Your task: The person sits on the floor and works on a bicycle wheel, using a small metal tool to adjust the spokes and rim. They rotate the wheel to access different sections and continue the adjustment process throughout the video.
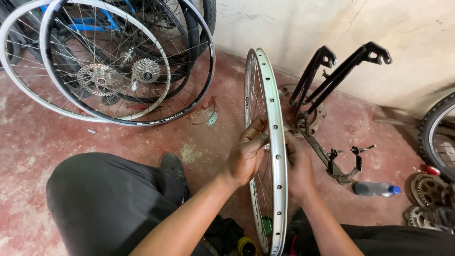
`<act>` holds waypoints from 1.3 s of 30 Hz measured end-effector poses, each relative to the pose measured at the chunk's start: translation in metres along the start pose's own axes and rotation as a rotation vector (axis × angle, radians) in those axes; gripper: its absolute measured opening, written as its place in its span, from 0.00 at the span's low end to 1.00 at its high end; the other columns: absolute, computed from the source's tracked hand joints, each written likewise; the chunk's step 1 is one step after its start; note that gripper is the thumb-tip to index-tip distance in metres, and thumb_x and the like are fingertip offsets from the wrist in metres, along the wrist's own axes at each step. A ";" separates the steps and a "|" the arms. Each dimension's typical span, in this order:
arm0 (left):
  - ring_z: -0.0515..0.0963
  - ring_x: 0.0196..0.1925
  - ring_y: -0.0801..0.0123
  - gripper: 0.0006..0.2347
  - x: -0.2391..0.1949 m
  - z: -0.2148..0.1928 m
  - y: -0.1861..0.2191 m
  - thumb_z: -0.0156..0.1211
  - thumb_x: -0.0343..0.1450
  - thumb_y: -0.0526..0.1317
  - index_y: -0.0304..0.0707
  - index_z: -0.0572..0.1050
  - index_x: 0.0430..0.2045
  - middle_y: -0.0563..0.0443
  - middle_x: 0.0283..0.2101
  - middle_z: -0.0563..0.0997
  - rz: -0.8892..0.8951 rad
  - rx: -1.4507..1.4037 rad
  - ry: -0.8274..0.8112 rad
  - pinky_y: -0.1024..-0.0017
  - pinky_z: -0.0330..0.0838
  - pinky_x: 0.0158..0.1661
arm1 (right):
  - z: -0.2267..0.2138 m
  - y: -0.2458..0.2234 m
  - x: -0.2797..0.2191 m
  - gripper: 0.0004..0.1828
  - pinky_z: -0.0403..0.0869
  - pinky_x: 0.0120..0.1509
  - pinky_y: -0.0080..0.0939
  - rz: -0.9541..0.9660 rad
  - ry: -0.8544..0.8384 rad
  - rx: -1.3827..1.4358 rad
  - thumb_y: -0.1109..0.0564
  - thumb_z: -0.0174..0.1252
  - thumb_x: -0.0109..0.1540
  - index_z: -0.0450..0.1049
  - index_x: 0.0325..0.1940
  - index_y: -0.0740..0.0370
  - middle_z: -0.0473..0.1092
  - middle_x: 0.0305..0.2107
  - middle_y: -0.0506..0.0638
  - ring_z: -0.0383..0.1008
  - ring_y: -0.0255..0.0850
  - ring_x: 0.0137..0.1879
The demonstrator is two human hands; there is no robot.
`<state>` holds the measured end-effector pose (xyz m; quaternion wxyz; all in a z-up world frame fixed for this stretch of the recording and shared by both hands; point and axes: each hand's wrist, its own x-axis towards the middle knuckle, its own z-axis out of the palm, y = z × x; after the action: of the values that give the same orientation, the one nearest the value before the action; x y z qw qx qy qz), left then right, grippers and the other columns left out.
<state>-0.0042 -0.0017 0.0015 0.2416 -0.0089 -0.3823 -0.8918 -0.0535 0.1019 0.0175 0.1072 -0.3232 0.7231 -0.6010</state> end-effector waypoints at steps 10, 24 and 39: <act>0.61 0.69 0.60 0.21 0.006 -0.002 -0.006 0.31 0.77 0.43 0.29 0.57 0.63 0.39 0.67 0.62 -0.015 0.452 -0.110 0.64 0.53 0.69 | -0.015 -0.068 -0.025 0.29 0.53 0.27 0.33 -0.142 0.123 -0.165 0.45 0.36 0.69 0.73 0.32 0.71 0.59 0.17 0.46 0.52 0.33 0.23; 0.72 0.48 0.77 0.13 0.009 -0.010 -0.025 0.56 0.74 0.34 0.40 0.69 0.53 0.55 0.47 0.74 -0.198 -0.068 -0.194 0.73 0.65 0.54 | -0.029 -0.077 -0.035 0.19 0.60 0.17 0.37 -0.061 0.143 -0.528 0.58 0.64 0.53 0.75 0.44 0.72 0.71 0.13 0.51 0.59 0.36 0.14; 0.73 0.48 0.74 0.11 0.012 -0.010 -0.019 0.48 0.73 0.36 0.36 0.74 0.48 0.53 0.45 0.78 -0.232 -0.017 -0.216 0.72 0.61 0.54 | -0.028 -0.077 -0.041 0.08 0.55 0.18 0.34 0.027 0.126 -0.448 0.59 0.64 0.53 0.74 0.31 0.66 0.67 0.10 0.47 0.54 0.33 0.15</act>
<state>-0.0213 -0.0028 -0.0163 0.0944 -0.0628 -0.3969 -0.9109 -0.0112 0.1434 0.0875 -0.0045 -0.2908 0.8480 -0.4431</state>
